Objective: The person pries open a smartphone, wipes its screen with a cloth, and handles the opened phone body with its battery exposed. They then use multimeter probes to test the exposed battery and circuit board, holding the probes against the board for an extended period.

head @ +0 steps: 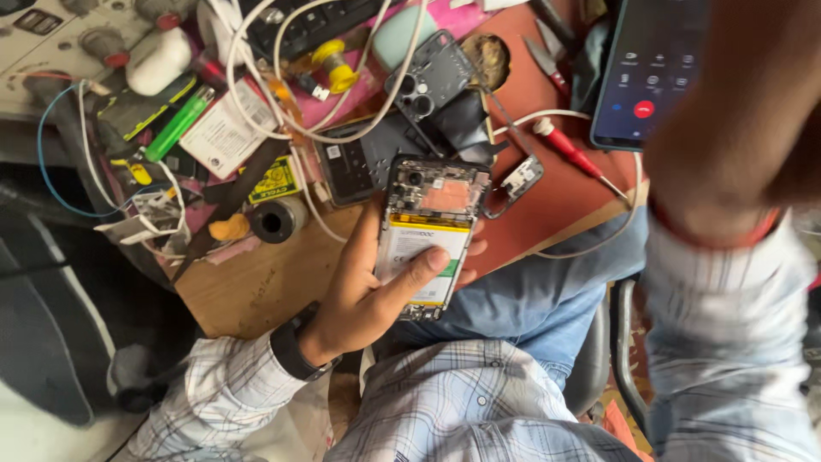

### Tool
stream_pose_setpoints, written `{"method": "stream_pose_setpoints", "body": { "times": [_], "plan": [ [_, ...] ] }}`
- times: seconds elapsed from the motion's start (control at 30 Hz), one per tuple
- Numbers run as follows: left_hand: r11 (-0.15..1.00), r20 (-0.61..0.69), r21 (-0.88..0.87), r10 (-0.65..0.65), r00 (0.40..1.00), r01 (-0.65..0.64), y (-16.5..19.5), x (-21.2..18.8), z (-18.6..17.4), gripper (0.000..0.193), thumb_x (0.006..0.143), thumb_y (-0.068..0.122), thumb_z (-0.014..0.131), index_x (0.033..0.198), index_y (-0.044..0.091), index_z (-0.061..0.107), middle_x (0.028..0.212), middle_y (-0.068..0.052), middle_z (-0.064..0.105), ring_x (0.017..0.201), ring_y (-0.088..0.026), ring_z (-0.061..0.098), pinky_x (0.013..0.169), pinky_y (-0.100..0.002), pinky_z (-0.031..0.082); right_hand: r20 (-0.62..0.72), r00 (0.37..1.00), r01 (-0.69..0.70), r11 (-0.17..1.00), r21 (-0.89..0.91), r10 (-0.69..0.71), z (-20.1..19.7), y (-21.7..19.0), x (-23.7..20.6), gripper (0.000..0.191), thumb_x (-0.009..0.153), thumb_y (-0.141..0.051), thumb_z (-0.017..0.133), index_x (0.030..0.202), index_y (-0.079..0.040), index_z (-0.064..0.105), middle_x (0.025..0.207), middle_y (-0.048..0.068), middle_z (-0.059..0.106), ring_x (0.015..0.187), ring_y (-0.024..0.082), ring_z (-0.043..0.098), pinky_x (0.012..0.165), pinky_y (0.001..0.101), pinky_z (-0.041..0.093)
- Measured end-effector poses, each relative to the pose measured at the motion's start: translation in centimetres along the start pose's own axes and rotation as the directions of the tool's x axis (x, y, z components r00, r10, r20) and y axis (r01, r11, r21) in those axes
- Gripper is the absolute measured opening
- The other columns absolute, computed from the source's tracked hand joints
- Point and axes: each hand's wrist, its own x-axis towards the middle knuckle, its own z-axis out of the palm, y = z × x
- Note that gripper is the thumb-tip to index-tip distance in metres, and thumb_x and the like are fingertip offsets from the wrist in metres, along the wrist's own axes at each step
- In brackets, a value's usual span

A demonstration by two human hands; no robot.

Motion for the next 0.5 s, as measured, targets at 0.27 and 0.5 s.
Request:
{"method": "stream_pose_setpoints", "body": {
  "times": [0.27, 0.5],
  "plan": [
    [0.998, 0.032, 0.063, -0.011, 0.999, 0.009, -0.5, -0.7, -0.1, 0.051, 0.109, 0.010, 0.056, 0.151, 0.000, 0.029, 0.148, -0.021, 0.056, 0.132, -0.033, 0.066, 0.107, -0.046, 0.060, 0.015, 0.993, -0.117, 0.953, 0.278, 0.118, 2.9, -1.9, -11.1, 0.016, 0.103, -0.006, 0.070, 0.105, 0.003, 0.058, 0.097, 0.019, 0.070, 0.078, 0.023, 0.074, 0.066, 0.0269, 0.060],
    [0.998, 0.066, 0.061, -0.019, 0.998, 0.014, -0.6, -1.1, -0.1, 0.052, 0.110, 0.009, 0.055, 0.153, -0.002, 0.027, 0.153, -0.022, 0.051, 0.136, -0.034, 0.064, 0.111, -0.047, 0.060, 0.062, 0.995, -0.090, 0.968, 0.233, 0.078, 3.4, -2.1, -12.9, 0.013, 0.099, 0.003, 0.069, 0.103, 0.004, 0.056, 0.096, 0.020, 0.070, 0.086, 0.026, 0.076, 0.068, 0.0302, 0.063]
  ]
}}
